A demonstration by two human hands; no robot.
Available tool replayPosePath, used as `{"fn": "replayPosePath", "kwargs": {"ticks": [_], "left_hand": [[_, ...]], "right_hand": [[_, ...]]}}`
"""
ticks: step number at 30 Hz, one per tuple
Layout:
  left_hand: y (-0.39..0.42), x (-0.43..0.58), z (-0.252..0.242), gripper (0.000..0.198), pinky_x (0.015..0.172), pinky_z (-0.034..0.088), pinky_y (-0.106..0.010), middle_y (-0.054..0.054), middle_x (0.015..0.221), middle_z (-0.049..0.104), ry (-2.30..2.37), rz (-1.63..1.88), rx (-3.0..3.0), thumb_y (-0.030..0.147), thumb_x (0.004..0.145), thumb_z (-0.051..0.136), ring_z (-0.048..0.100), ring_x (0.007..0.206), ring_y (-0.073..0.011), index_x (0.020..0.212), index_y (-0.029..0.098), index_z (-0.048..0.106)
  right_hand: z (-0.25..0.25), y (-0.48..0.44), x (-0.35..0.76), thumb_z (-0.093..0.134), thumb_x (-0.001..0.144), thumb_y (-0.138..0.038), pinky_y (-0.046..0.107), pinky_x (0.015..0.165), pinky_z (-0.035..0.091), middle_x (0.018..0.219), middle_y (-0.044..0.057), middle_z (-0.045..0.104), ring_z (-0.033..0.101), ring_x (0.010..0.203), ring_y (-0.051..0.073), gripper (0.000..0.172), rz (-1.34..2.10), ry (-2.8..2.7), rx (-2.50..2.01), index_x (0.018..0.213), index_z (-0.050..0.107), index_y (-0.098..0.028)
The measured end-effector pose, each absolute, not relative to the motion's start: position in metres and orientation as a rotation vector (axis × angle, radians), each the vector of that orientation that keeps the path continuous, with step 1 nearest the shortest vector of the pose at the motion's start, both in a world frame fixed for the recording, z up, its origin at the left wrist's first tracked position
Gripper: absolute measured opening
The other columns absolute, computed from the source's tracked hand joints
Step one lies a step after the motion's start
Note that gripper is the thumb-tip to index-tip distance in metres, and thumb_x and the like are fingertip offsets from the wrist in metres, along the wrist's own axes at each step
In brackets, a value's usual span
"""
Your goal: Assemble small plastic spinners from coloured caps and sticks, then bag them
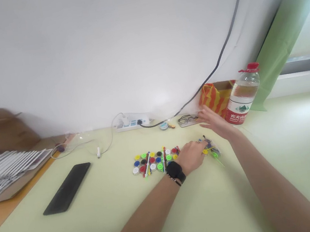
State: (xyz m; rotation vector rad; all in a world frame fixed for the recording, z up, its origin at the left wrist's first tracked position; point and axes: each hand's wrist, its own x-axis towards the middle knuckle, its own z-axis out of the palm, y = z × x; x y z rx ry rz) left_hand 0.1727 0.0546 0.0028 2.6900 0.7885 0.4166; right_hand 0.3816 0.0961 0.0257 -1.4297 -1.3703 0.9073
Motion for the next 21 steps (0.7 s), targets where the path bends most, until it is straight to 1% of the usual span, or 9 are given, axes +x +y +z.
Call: {"fn": "replayPosePath", "kwargs": {"ticks": [1,3,6,8,9,12,14,17,21], "left_hand": [[0.054,0.173,0.001,0.040,0.088,0.051,-0.041,-0.015,0.108,0.072,0.792,0.442,2.673,0.012,0.091,0.052,0.068,0.103,-0.0322,0.129,0.019,0.059],[0.052,0.174,-0.001,0.042,0.082,0.052,-0.039,-0.014,0.102,0.072,0.824,0.489,2.637,0.006,0.088,0.049,0.069,0.097,-0.0312,0.127,0.019,0.060],[0.052,0.175,-0.001,0.042,0.076,0.051,-0.037,-0.013,0.094,0.072,0.884,0.537,2.600,0.002,0.085,0.045,0.070,0.089,-0.0299,0.119,0.019,0.065],[0.054,0.175,0.002,0.039,0.075,0.050,-0.036,-0.012,0.093,0.073,0.889,0.577,2.576,0.003,0.085,0.046,0.070,0.088,-0.0291,0.113,0.019,0.068],[0.056,0.174,0.003,0.037,0.075,0.050,-0.035,-0.011,0.092,0.074,0.880,0.604,2.548,0.004,0.085,0.048,0.069,0.088,-0.0280,0.109,0.019,0.070],[0.065,0.170,0.009,0.027,0.072,0.050,-0.031,-0.006,0.081,0.075,0.820,0.656,2.416,0.011,0.086,0.055,0.068,0.076,-0.0227,0.102,0.020,0.075],[0.073,0.165,0.012,0.027,0.070,0.050,-0.030,-0.004,0.074,0.074,0.778,0.688,2.329,0.014,0.087,0.057,0.066,0.068,-0.0196,0.105,0.018,0.077],[0.086,0.157,0.018,0.031,0.073,0.052,-0.029,-0.005,0.079,0.076,0.759,0.803,2.187,0.019,0.087,0.062,0.066,0.071,-0.0177,0.114,0.016,0.076],[0.100,0.144,0.030,0.036,0.073,0.054,-0.029,-0.006,0.081,0.074,0.689,0.816,1.948,0.025,0.088,0.065,0.068,0.075,-0.0173,0.122,0.015,0.072]], "right_hand": [[0.024,0.097,0.376,0.042,0.098,-0.064,0.037,0.090,0.059,0.139,0.010,0.065,0.070,0.112,0.023,0.063,0.949,-1.465,-1.437,0.152,0.041,-0.032],[0.023,0.097,0.368,0.050,0.096,-0.059,0.038,0.090,0.058,0.129,0.011,0.070,0.072,0.104,0.024,0.057,0.911,-1.638,-1.514,0.145,0.053,-0.028],[0.024,0.095,0.367,0.062,0.090,-0.047,0.039,0.091,0.055,0.113,0.011,0.075,0.070,0.099,0.027,0.036,0.760,-1.855,-1.606,0.112,0.073,-0.021],[0.027,0.090,0.371,0.067,0.085,-0.041,0.038,0.088,0.054,0.104,0.008,0.077,0.069,0.096,0.027,0.024,0.773,-1.914,-1.605,0.095,0.076,-0.021],[0.030,0.086,0.373,0.067,0.085,-0.040,0.037,0.085,0.054,0.101,0.007,0.077,0.069,0.094,0.027,0.021,0.800,-1.962,-1.603,0.091,0.076,-0.022],[0.037,0.074,0.382,0.063,0.087,-0.040,0.034,0.079,0.053,0.099,0.004,0.078,0.069,0.093,0.026,0.021,0.884,-2.130,-1.623,0.093,0.078,-0.025],[0.042,0.069,0.388,0.059,0.089,-0.040,0.035,0.083,0.053,0.104,0.005,0.077,0.068,0.099,0.028,0.024,0.839,-2.148,-1.685,0.096,0.077,-0.026],[0.048,0.067,0.395,0.055,0.092,-0.041,0.038,0.091,0.051,0.114,0.007,0.075,0.066,0.108,0.029,0.028,0.700,-1.969,-1.775,0.104,0.074,-0.024],[0.054,0.068,0.389,0.051,0.096,-0.041,0.037,0.090,0.054,0.121,0.009,0.072,0.066,0.109,0.027,0.032,0.846,-1.871,-1.624,0.117,0.070,-0.025]]}}
